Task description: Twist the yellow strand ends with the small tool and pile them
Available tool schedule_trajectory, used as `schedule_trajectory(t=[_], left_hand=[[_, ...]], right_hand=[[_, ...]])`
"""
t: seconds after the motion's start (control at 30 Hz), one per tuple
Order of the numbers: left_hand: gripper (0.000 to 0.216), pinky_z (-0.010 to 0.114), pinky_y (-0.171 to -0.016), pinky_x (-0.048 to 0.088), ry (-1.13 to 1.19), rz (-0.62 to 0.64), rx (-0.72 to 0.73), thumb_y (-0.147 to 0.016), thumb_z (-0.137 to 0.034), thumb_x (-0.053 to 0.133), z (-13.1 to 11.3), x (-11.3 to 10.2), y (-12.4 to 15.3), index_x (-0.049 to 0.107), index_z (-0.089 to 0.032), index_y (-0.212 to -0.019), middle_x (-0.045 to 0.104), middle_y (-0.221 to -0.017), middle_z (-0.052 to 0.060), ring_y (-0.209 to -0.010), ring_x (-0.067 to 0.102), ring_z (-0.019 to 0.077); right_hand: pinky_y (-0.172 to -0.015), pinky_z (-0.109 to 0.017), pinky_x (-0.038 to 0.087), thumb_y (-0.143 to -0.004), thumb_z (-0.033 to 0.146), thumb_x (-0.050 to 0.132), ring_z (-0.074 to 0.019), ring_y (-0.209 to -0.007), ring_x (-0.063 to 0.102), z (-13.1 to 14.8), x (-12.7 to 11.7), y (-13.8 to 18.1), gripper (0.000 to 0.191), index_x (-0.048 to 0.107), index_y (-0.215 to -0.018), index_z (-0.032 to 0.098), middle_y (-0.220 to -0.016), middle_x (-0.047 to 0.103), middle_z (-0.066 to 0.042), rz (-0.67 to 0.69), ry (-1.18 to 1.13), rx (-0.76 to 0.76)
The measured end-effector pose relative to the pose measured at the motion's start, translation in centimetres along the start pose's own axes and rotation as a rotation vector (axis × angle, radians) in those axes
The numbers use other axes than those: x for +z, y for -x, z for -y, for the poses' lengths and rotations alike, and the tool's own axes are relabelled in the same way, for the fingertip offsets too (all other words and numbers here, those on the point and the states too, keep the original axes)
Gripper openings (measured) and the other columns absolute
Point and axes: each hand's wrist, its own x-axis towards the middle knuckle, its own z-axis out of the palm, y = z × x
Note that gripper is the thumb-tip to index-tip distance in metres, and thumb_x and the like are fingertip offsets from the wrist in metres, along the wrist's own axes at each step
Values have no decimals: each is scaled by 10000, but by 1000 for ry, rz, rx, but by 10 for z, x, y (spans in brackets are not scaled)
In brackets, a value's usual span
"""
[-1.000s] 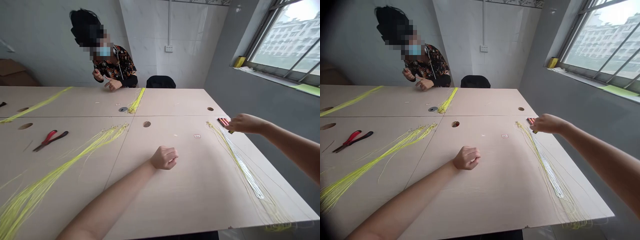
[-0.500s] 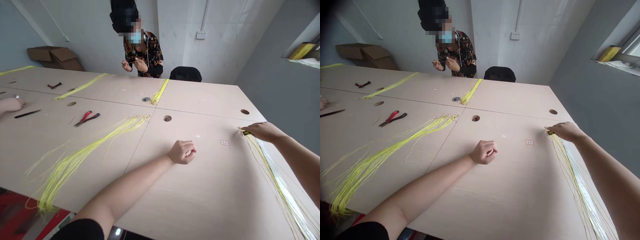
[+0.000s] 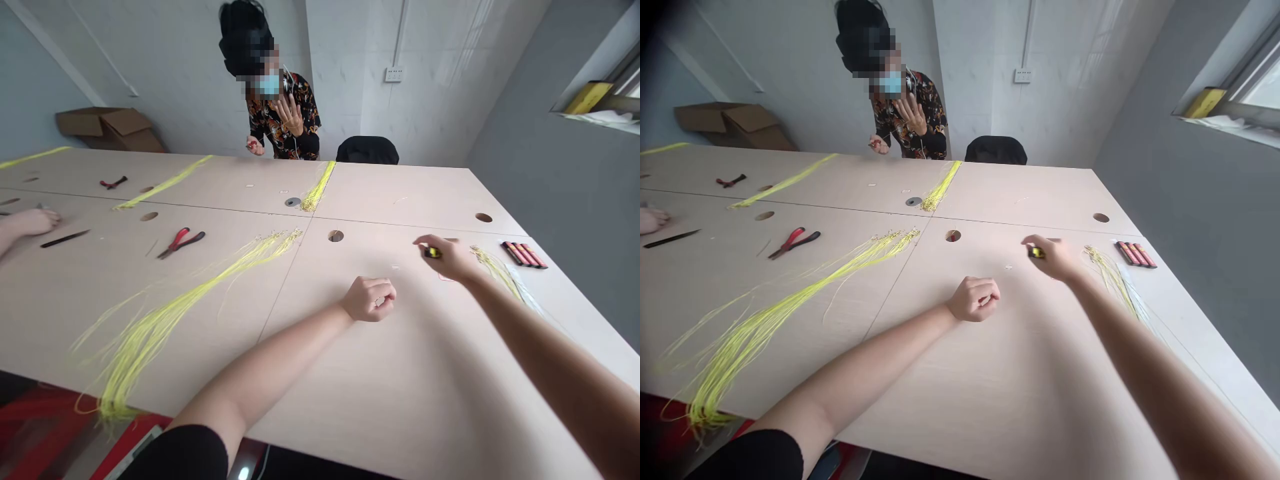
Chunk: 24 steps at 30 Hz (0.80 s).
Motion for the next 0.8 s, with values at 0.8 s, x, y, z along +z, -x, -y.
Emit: schedule_trajectory(t=[0.8], left_hand=[[377,416,-847,352,-861,22,-1005,-882,-194,382,92,-153,37,644,-329,-1119,556,-1211,74,-1067,469,271]], right_hand=[[-485,-253,248,-714,347,527,-111,-493,350,62,81,-7,187,609,-798,201,-533,350,47,146,-700,461]])
